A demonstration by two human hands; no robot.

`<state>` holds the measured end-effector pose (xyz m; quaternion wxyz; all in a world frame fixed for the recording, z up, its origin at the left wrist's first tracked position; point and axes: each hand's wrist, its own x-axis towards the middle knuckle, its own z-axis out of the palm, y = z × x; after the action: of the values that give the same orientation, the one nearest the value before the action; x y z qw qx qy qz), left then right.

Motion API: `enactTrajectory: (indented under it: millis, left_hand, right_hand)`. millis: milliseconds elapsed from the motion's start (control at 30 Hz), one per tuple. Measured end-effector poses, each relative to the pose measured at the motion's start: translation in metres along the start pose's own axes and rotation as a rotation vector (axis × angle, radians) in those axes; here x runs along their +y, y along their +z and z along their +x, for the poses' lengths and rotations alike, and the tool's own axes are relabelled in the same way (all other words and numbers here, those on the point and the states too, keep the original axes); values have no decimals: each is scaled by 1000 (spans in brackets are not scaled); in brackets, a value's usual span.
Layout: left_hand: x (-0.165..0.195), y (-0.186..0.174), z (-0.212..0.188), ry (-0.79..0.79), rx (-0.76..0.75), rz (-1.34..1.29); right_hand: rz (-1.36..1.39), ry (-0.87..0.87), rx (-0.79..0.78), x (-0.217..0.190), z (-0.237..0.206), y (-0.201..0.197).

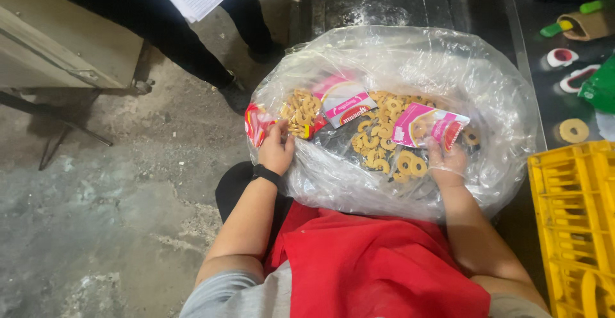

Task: The person scoops ring-shaped snacks from a large plastic bag into small pink and white packets. They repeatedly fill the packets and place them into a yellow crate.

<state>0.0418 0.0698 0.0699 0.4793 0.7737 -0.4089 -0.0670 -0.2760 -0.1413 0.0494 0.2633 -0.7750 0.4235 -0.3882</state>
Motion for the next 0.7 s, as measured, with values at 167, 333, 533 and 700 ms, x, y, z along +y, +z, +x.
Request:
enactTrajectory:
  millis: [167, 333, 533, 700]
  left_hand:
    - [-1, 2, 1, 8, -5, 38]
    - [0, 3, 1, -2, -10, 31]
    - [0, 2, 1, -33, -18, 67]
    - [-1, 3, 1, -10, -2, 60]
  right_hand:
    - [-13, 18, -20, 5, 0, -1]
    - [7, 60, -31, 6, -1, -1]
    - [-2, 40, -36, 9, -2, 0]
    - [5, 47, -42, 11, -2, -1]
